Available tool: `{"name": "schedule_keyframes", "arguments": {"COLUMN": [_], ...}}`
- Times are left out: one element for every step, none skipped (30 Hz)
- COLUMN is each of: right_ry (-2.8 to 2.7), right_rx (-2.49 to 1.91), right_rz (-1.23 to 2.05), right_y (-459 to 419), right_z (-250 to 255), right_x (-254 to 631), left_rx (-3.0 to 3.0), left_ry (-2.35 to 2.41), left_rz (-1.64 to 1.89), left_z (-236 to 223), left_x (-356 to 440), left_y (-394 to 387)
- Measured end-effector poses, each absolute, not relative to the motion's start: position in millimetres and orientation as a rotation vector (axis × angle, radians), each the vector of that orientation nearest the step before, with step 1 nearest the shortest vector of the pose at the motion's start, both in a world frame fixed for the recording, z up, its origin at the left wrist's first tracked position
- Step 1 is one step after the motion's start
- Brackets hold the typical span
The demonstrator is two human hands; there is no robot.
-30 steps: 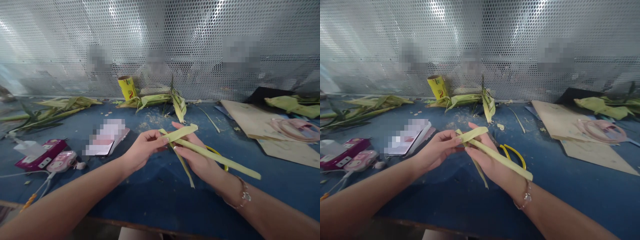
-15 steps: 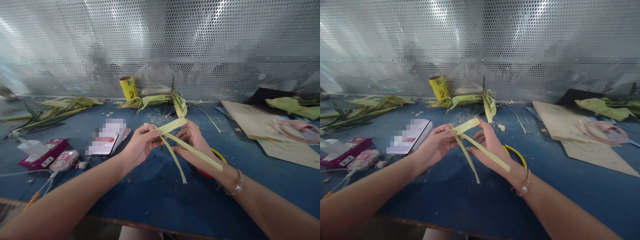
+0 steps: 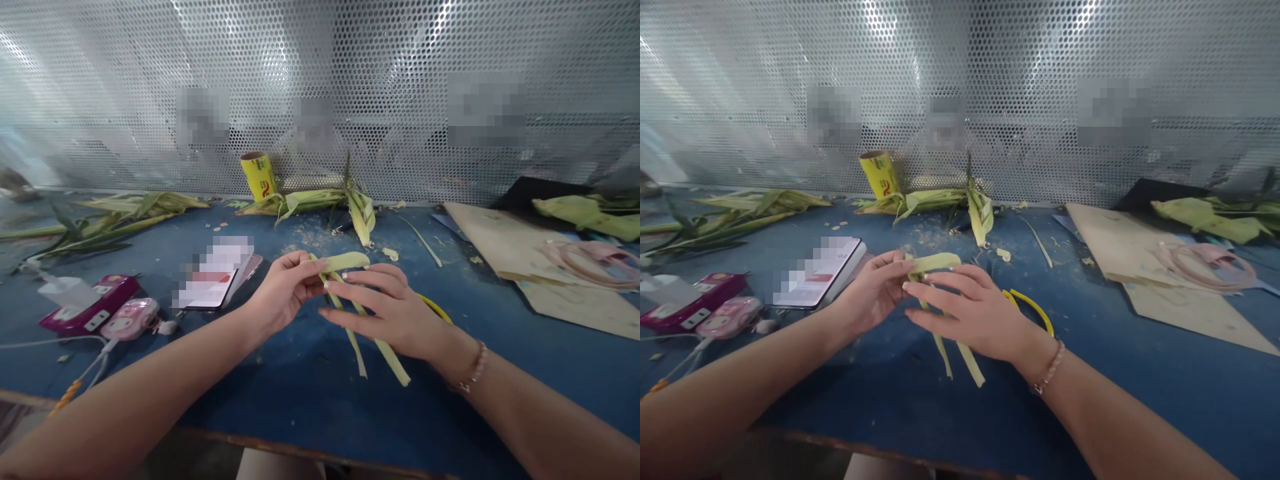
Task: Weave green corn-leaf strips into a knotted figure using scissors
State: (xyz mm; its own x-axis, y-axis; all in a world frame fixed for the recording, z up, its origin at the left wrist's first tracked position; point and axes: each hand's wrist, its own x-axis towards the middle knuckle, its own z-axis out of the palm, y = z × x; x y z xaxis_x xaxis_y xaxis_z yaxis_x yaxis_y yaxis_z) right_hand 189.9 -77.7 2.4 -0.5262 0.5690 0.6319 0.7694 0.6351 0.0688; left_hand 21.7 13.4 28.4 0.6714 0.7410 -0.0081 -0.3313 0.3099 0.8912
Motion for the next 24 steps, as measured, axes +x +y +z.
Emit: {"name": "schedule_keyframes", "arguments": {"right_ry": [-2.269, -2.247, -2.212, -2.168, -2.119, -2.065, -2.003, -1.937, -1.856, -1.776, -1.694, -1.613, -1.538, -1.470, -1.407, -1.354, -1.312, -1.287, -1.272, -1.264, -1.261, -1.262, -1.258, -1.247], "right_rx": [-1.024, -0.996, -0.964, -0.934, -0.908, -0.893, -0.888, -0.900, -0.929, -0.961, -1.000, -1.044, -1.091, -1.140, -1.185, -1.229, -1.265, -1.292, -1.307, -1.314, -1.311, -1.296, -1.271, -1.242], "right_rz": [-0.475, -0.468, -0.437, -0.388, -0.331, -0.271, -0.213, -0.147, -0.070, 0.013, 0.101, 0.191, 0.272, 0.339, 0.386, 0.425, 0.454, 0.476, 0.495, 0.517, 0.544, 0.573, 0.605, 0.643], "right_y": [-77, -77, -77, -77, -77, -77, -78, -78, -79, -79, -79, -79, -78, -78, -77, -76, -76, -75, -75, -75, -75, -75, -74, -74], "right_z": [3, 4, 5, 7, 9, 11, 13, 14, 15, 15, 14, 13, 12, 11, 11, 10, 10, 10, 11, 11, 11, 11, 11, 11], "right_x": [189, 188, 187, 186, 185, 183, 181, 179, 177, 174, 173, 171, 170, 170, 169, 169, 169, 168, 167, 166, 166, 165, 165, 165], "left_rx": [1.036, 1.048, 1.069, 1.097, 1.131, 1.172, 1.219, 1.274, 1.340, 1.413, 1.489, 1.562, 1.626, 1.683, 1.738, 1.794, 1.858, 1.929, 2.002, 2.068, 2.118, 2.145, 2.149, 2.128], "left_ry": [0.453, 0.442, 0.433, 0.428, 0.426, 0.427, 0.428, 0.428, 0.431, 0.434, 0.433, 0.429, 0.424, 0.415, 0.399, 0.382, 0.373, 0.378, 0.403, 0.443, 0.488, 0.528, 0.554, 0.565], "left_rz": [0.734, 0.732, 0.736, 0.746, 0.761, 0.779, 0.798, 0.819, 0.838, 0.855, 0.867, 0.873, 0.872, 0.869, 0.867, 0.871, 0.882, 0.902, 0.928, 0.956, 0.980, 1.001, 1.012, 1.022], "left_z": [28, 27, 25, 24, 23, 22, 21, 20, 20, 20, 20, 21, 21, 21, 21, 20, 20, 19, 19, 18, 18, 18, 18, 18], "left_x": [21, 21, 21, 21, 21, 21, 21, 21, 21, 21, 21, 20, 20, 19, 18, 18, 18, 17, 18, 18, 18, 19, 19, 19], "left_y": [13, 13, 13, 14, 14, 15, 15, 15, 15, 14, 14, 13, 12, 11, 10, 9, 8, 7, 6, 5, 4, 3, 3, 3]}}
